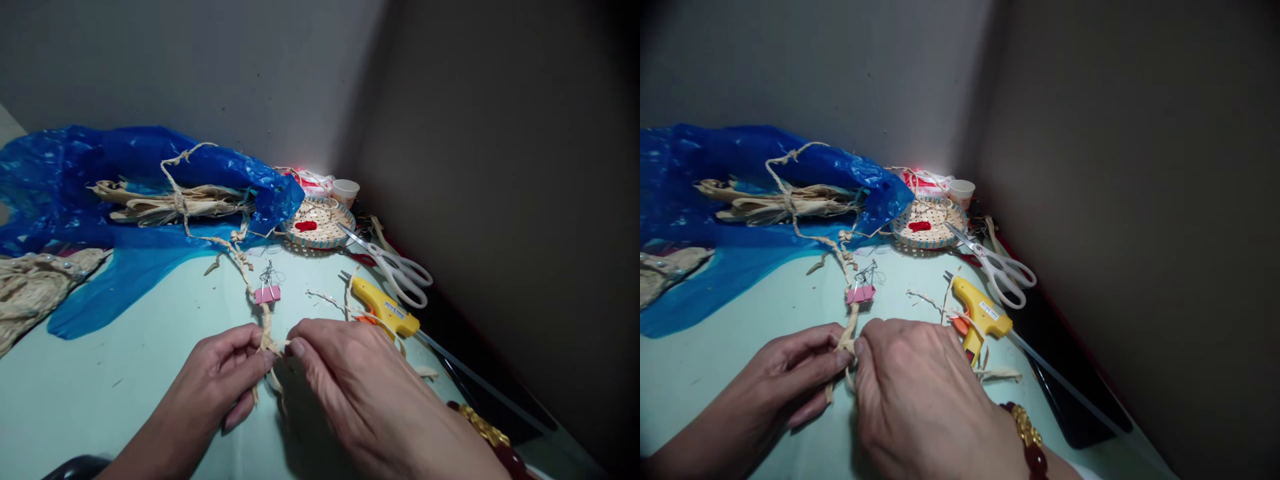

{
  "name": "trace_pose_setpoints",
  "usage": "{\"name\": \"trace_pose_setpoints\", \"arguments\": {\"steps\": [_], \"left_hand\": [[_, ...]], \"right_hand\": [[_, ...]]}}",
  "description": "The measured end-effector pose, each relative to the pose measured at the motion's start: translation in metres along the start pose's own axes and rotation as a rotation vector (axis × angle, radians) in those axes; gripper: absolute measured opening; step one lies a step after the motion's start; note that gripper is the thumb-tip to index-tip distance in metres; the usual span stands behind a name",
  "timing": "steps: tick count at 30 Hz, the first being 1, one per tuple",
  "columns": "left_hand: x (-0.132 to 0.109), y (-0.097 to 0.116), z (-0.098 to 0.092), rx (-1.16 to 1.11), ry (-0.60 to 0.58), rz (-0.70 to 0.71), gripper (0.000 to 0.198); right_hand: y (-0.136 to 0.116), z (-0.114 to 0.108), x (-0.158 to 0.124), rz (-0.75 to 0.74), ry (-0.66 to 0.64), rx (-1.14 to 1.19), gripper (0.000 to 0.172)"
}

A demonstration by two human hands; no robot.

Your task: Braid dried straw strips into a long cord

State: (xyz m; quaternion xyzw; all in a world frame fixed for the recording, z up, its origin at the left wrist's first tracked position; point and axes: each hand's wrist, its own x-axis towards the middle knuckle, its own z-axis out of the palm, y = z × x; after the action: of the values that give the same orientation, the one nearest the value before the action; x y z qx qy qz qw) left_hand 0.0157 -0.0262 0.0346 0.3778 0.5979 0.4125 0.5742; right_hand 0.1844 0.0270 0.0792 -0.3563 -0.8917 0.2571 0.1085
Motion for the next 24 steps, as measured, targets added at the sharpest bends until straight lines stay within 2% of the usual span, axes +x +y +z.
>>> {"name": "trace_pose_setpoints", "arguments": {"steps": [5,10,14,18,24], "left_hand": [[-0.001,-0.002,0.0,-0.059,0.014,-0.012,0.02],[0.0,-0.004,-0.001,-0.062,-0.029,0.001,0.022],[0.002,-0.004,0.0,-0.017,-0.039,0.021,0.02],[0.0,-0.005,0.002,0.021,-0.035,0.02,0.018],[-0.004,-0.003,0.003,0.035,-0.017,0.018,0.017]], "right_hand": [[-0.001,0.007,-0.003,-0.046,0.0,-0.039,0.006],[0.002,0.025,-0.003,-0.103,0.098,0.009,0.006],[0.008,0.031,0.001,-0.039,0.183,0.013,0.011],[0.012,0.029,0.005,0.044,0.106,0.034,0.011],[0.013,0.025,0.009,-0.011,0.066,0.008,0.015]]}}
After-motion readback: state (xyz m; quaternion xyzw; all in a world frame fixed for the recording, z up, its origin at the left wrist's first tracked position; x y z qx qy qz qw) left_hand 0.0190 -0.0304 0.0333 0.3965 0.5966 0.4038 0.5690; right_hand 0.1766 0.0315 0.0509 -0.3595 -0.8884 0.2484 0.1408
